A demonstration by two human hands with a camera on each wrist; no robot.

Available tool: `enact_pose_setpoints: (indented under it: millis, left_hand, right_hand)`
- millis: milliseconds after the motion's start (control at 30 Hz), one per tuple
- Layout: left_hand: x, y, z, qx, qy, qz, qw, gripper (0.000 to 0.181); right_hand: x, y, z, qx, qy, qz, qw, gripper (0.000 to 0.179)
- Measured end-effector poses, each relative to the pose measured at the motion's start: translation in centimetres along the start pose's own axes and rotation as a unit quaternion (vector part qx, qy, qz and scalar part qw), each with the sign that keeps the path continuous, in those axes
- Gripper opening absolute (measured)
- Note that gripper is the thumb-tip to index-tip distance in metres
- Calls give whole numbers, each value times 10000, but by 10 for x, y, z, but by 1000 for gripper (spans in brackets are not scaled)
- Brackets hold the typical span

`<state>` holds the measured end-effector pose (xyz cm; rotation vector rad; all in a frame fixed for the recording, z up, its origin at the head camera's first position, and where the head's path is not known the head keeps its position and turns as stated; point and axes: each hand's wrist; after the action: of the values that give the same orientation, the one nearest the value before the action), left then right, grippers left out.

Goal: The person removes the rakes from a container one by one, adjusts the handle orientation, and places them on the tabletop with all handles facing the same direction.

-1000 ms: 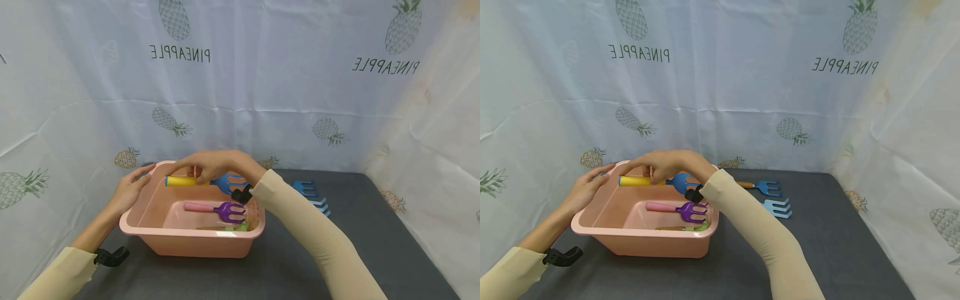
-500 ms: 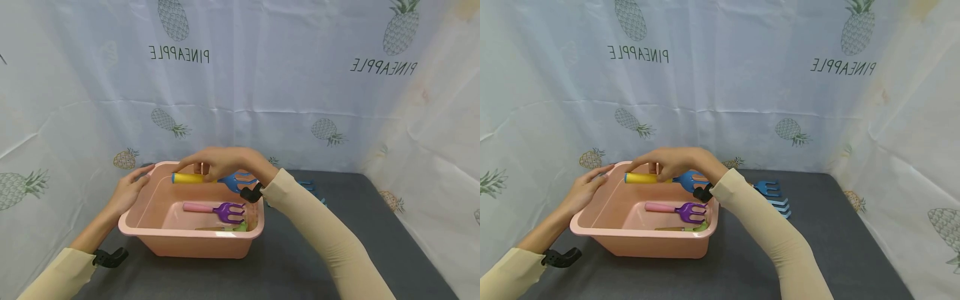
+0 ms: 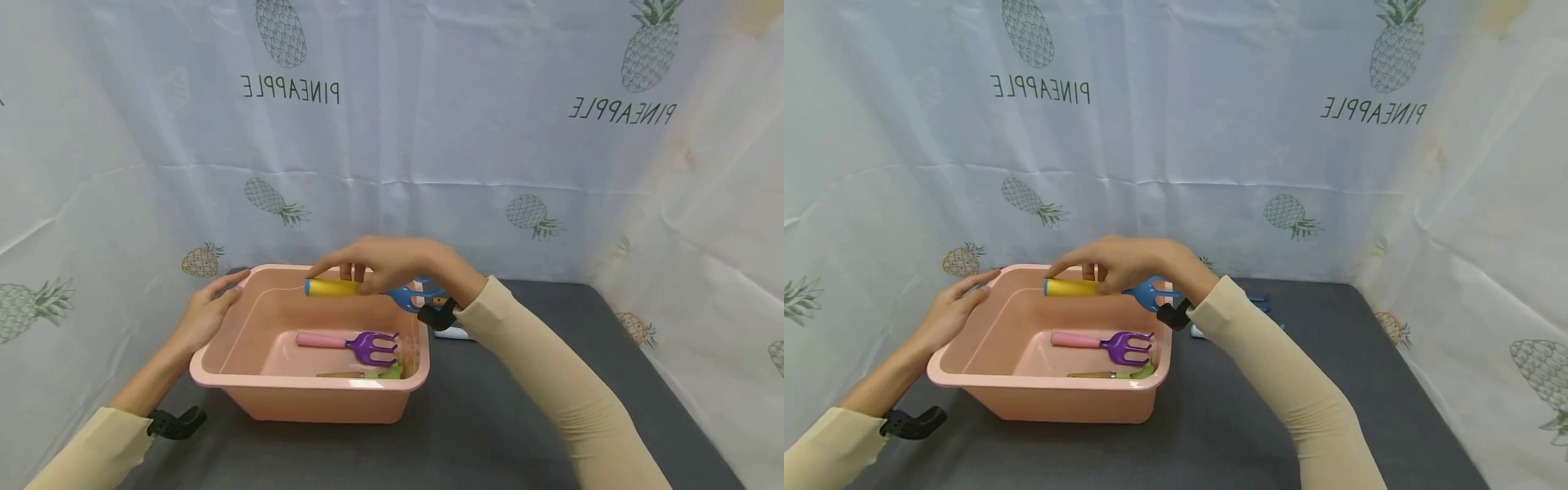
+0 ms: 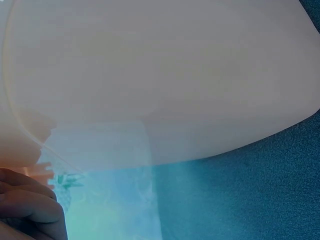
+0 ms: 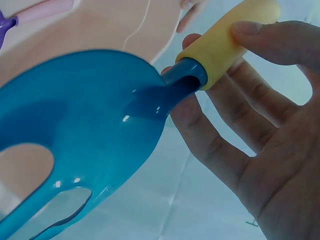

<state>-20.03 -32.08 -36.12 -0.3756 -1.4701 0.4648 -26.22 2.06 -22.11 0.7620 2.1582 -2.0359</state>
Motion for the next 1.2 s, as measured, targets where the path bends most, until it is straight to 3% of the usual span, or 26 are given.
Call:
enact_pose_setpoints:
  millis: [433, 1200]
  left_hand:
    - [3, 0, -1, -1, -10, 7, 10000, 57]
    - [4, 0, -4, -5, 0, 26, 10000, 59]
  right_hand:
    - [-1, -4, -27, 57, 5, -213, 9998, 68]
    - [15, 5, -71, 195, 624, -287, 9974, 65]
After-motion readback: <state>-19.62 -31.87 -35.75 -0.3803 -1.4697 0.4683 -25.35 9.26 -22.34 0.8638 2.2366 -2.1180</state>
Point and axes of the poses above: each hand's wrist, its own z-axis towards the middle knuckle, its own y-axis out of the palm, x = y × z
